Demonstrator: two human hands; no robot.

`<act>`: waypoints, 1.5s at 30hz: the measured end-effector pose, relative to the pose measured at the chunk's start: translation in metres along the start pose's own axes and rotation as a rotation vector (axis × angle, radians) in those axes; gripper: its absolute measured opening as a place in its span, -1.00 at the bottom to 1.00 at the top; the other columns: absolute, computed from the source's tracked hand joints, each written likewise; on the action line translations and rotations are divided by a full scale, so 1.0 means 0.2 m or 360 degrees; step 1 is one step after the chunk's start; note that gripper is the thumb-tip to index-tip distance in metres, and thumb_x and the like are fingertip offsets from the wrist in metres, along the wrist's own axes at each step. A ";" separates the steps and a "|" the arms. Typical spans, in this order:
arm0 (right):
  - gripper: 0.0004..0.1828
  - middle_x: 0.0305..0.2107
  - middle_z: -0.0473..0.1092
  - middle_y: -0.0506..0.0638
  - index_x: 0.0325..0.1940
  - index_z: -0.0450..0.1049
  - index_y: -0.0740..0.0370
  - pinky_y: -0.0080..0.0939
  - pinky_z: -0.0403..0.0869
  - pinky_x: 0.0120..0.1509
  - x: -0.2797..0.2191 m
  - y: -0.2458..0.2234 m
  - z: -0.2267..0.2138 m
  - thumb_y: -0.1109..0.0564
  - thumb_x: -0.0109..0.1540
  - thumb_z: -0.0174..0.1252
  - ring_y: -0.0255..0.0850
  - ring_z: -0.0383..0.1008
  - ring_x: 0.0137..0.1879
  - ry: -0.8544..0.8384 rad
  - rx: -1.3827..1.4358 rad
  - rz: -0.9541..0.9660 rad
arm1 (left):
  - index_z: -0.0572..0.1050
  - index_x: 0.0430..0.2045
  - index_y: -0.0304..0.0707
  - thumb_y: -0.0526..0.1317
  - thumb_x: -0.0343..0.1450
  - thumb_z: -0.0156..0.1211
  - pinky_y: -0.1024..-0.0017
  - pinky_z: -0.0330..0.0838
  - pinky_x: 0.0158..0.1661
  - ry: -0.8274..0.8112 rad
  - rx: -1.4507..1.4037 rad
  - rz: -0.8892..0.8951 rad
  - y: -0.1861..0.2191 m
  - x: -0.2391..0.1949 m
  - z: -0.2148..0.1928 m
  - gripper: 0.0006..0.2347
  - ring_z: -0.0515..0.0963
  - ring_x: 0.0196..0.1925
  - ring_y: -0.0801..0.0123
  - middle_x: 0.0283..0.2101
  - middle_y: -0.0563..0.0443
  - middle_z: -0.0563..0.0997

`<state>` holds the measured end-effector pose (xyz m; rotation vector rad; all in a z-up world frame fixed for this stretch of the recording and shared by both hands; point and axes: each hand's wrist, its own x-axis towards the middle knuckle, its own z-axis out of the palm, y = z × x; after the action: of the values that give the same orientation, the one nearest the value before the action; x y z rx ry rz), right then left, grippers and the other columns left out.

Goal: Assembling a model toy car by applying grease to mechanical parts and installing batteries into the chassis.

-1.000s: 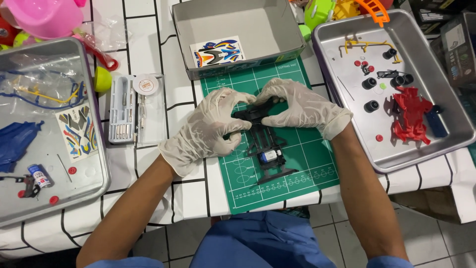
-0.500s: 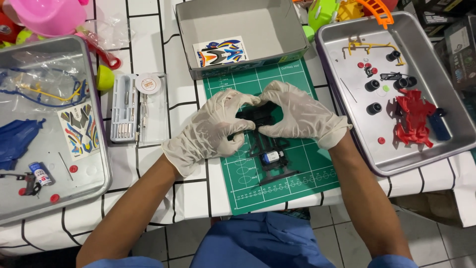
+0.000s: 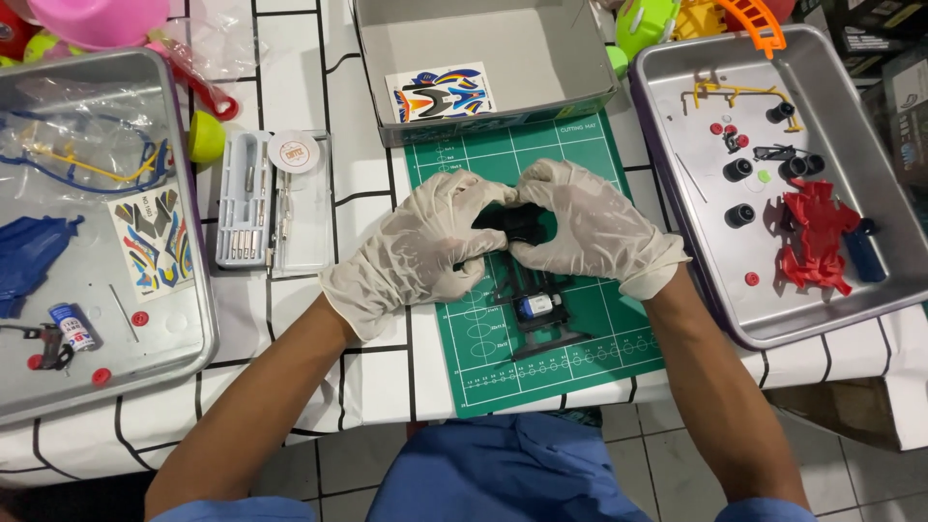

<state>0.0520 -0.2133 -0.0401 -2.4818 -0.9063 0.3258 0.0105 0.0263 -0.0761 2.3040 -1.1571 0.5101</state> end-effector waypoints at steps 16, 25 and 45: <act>-0.52 -0.02 0.47 -0.02 0.00 0.57 0.08 0.14 0.24 0.49 -0.01 0.00 -0.01 -0.13 0.06 0.38 0.07 0.45 0.23 0.0065 -0.0028 -0.0121 | 0.55 -0.18 0.10 -0.29 0.20 0.10 0.16 0.37 0.08 -0.0037 -0.0068 0.0025 0.01 0.00 -0.02 -0.67 0.46 0.13 0.08 0.08 0.05 0.43; -0.60 -0.05 0.53 0.07 0.05 0.60 0.15 0.10 0.38 0.37 -0.02 -0.06 -0.14 0.06 0.13 0.29 0.08 0.52 0.20 0.0009 0.0339 -0.0045 | 0.59 -0.20 0.06 -0.28 0.21 0.16 0.15 0.36 0.07 -0.0003 -0.0171 -0.0021 0.03 0.00 -0.06 -0.70 0.48 0.14 0.07 0.06 0.01 0.45; -0.33 -0.13 0.54 0.21 0.41 0.38 0.20 -0.08 0.52 0.02 0.03 0.00 -0.09 0.02 0.22 0.28 -0.07 0.55 -0.11 0.0204 0.0530 0.0107 | 0.54 0.13 0.25 -0.27 0.25 0.16 0.09 0.35 0.21 0.0151 -0.0153 -0.0118 -0.01 -0.01 0.02 -0.49 0.48 0.31 0.05 0.27 0.00 0.45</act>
<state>0.0629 -0.2150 -0.0246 -2.2001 -0.6584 0.3086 0.0112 0.0265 -0.0800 2.2072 -1.0248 0.5190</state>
